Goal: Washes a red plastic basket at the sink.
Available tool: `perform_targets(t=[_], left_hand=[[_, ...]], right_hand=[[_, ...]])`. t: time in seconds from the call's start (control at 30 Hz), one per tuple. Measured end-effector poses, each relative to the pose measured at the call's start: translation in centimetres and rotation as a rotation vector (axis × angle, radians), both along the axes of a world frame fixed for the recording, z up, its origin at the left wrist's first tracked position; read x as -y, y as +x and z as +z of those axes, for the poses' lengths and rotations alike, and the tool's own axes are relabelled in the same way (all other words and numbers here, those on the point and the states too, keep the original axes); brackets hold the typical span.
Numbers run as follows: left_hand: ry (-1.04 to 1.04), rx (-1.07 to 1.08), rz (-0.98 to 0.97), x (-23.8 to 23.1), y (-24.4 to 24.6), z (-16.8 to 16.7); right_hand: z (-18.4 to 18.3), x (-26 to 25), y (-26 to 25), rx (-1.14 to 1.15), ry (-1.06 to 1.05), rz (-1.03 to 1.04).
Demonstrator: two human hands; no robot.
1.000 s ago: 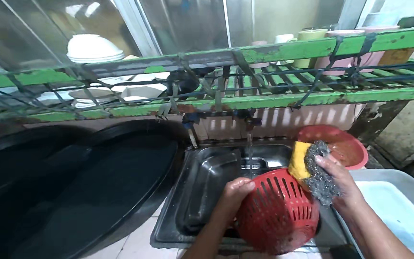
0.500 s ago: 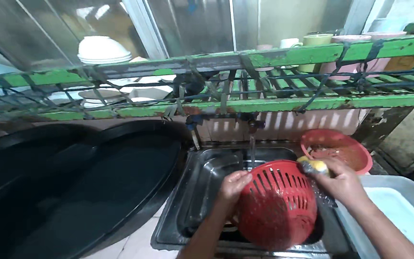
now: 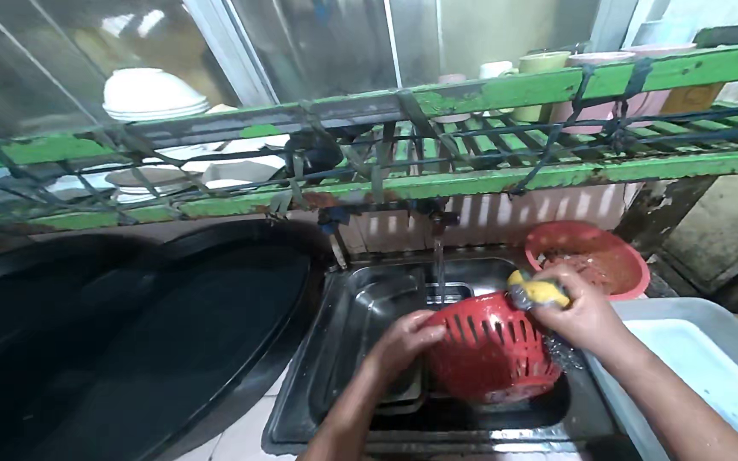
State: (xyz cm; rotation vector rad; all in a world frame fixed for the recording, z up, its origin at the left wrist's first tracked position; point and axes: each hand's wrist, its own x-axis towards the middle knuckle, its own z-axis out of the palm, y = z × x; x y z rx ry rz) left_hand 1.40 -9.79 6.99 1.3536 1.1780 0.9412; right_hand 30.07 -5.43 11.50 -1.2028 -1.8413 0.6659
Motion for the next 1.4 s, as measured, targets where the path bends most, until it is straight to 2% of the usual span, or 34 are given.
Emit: perform_targets(t=[0.07,0.17,0.23,0.33,0.4,0.47,0.6,0.63,0.67,0.8,0.87,0.93,1.03,1.1,1.13,1.2,1.3,1.37,1.4], left_hand=[[0.004,-0.088,-0.101,-0.4,1.4,2.1],[0.084,-0.222,-0.061,-0.6,4.3,4.6],[0.140,-0.214,0.024,-0.2,4.6,4.8],[0.147,-0.070,0.143,0.9,3.9,4.2],[0.179,0.037,0.172,1.0,3.5,3.4],[0.137,0.012,0.114,0.4,3.8,2.8],[0.105,-0.266,0.069,-0.5,5.9,3.9],[0.122,-0.261,0.082,-0.5,5.9,3.9],[0.152,-0.209,0.101,-0.3,5.7,3.8],[0.248,0.160,0.212,0.6,3.0,2.6],[0.167,0.221,0.170,0.6,2.0,2.0],[0.014,0.094,0.042,0.5,1.1,1.9],[-0.075,-0.049,-0.150,0.0,2.3,3.4],[-0.021,0.001,-0.139,-0.2,4.3,3.7],[0.009,0.034,-0.095,-0.2,4.9,3.7],[0.056,0.055,-0.003,0.1,5.0,3.2],[0.068,0.122,0.181,1.0,5.1,2.3],[0.018,0.152,0.307,0.8,6.3,1.9],[-0.007,0.162,0.359,0.4,7.1,1.6]], right_hand=[[0.7,0.7,-1.7,0.222,0.191,0.101],[0.5,1.4,-3.8,0.360,0.476,0.209],[-0.3,0.8,-3.0,0.270,0.447,0.194],[-1.8,-0.6,0.6,-0.006,0.096,0.008],[-2.1,-1.5,2.0,-0.104,-0.057,-0.125],[-2.0,-1.0,1.4,-0.033,-0.012,-0.065],[-0.7,1.0,-3.0,0.319,0.398,0.189],[-0.7,0.8,-3.0,0.297,0.384,0.193],[-0.8,0.4,-2.4,0.217,0.285,0.174],[-2.0,-2.3,2.7,-0.332,-0.263,-0.106],[-2.3,-2.6,3.4,-0.449,-0.308,-0.180],[-1.1,-1.8,2.6,-0.297,-0.199,-0.192],[1.4,0.9,-0.9,0.167,0.160,0.029],[1.5,1.7,-2.9,0.369,0.507,0.201],[1.1,1.4,-3.1,0.343,0.537,0.218],[-0.2,-0.4,-1.7,0.088,0.301,0.123],[-2.3,-3.6,1.6,-0.285,-0.147,-0.194],[-3.3,-3.9,1.5,-0.332,-0.325,-0.305],[-3.4,-3.0,0.6,-0.275,-0.305,-0.290]])
